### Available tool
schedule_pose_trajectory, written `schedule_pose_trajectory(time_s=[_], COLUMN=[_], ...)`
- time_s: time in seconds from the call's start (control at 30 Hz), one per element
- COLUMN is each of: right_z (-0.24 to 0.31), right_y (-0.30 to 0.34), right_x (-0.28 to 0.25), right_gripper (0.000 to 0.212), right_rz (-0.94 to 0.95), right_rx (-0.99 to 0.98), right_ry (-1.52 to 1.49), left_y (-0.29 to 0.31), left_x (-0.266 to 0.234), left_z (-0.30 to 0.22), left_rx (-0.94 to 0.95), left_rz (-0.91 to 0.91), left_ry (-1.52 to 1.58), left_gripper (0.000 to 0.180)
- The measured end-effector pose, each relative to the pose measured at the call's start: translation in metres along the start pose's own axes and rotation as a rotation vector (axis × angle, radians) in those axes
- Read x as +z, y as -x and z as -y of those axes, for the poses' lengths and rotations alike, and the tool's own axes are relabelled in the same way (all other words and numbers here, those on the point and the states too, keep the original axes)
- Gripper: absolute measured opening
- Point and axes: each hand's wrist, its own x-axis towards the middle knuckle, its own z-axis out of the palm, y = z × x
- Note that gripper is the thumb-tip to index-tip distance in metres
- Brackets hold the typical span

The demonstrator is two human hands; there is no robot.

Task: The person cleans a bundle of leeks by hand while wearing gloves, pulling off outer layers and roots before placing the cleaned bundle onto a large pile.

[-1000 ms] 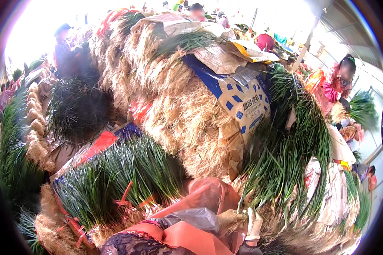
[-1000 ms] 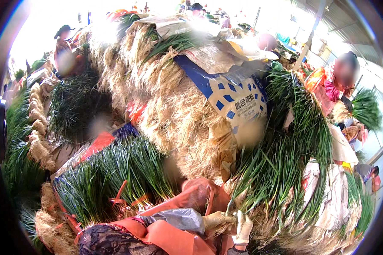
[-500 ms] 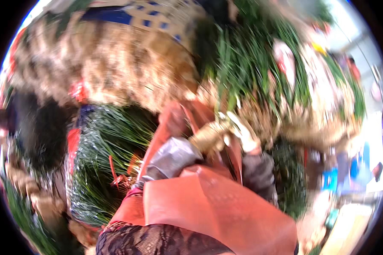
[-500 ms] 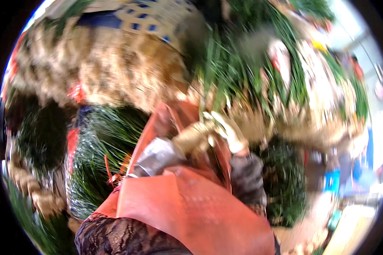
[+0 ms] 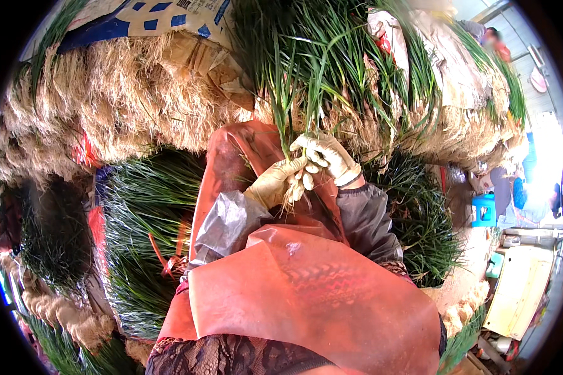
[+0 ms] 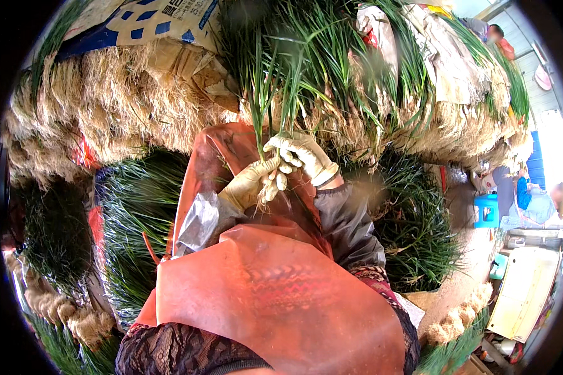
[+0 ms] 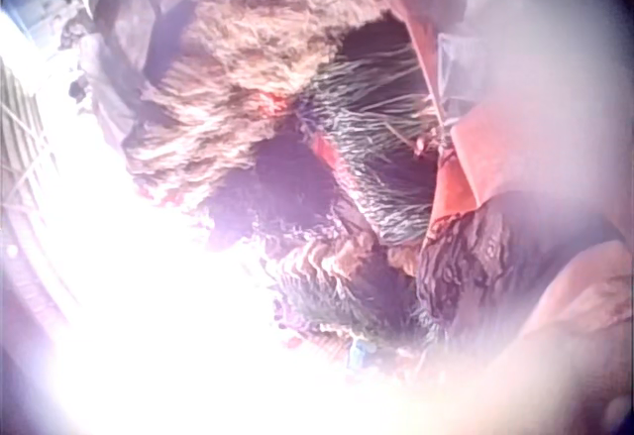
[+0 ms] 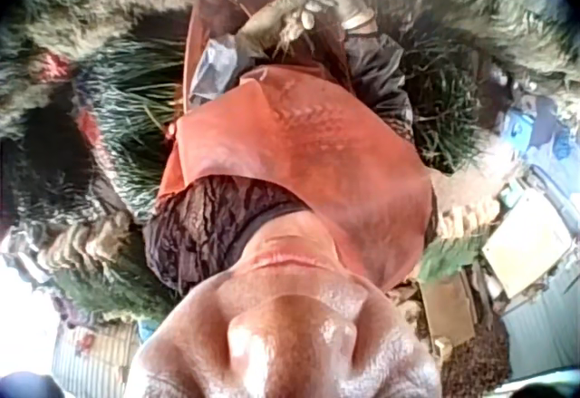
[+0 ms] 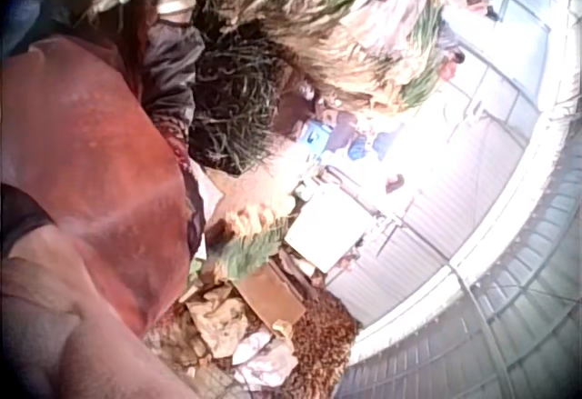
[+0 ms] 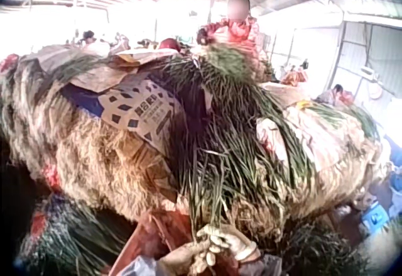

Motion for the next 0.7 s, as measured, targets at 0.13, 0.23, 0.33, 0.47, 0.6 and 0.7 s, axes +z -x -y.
schedule_pose_trajectory(time_s=[0.13, 0.23, 0.33, 0.47, 0.6, 0.7], right_z=[-0.015, -0.033, -0.057, -0.051, 0.008, 0.011], right_y=[-0.006, -0.013, -0.028, -0.023, 0.013, 0.007], right_x=[0.015, 0.020, 0.006, -0.045, -0.017, 0.011], right_gripper=[0.017, 0.021, 0.018, 0.023, 0.026, 0.028], right_rz=[-0.409, -0.737, -0.875, -1.157, -0.628, -0.401], right_rx=[-0.030, -0.544, -0.622, -0.295, -0.175, 0.082], right_ry=[0.055, 0.861, 0.865, 0.218, 0.148, 0.876], left_y=[-0.002, -0.004, -0.009, 0.014, -0.002, -0.019], left_x=[0.004, -0.011, -0.005, 0.023, 0.001, -0.005], left_z=[0.004, 0.003, 0.005, 0.002, 0.018, 0.030], left_rx=[0.018, 0.022, 0.101, 0.069, 0.074, 0.180], left_rz=[-0.066, -0.003, -0.059, 0.090, -0.245, -0.413], left_ry=[0.085, 0.055, 0.134, -0.102, -0.459, -0.973], left_gripper=[0.029, 0.028, 0.031, 0.030, 0.032, 0.031])
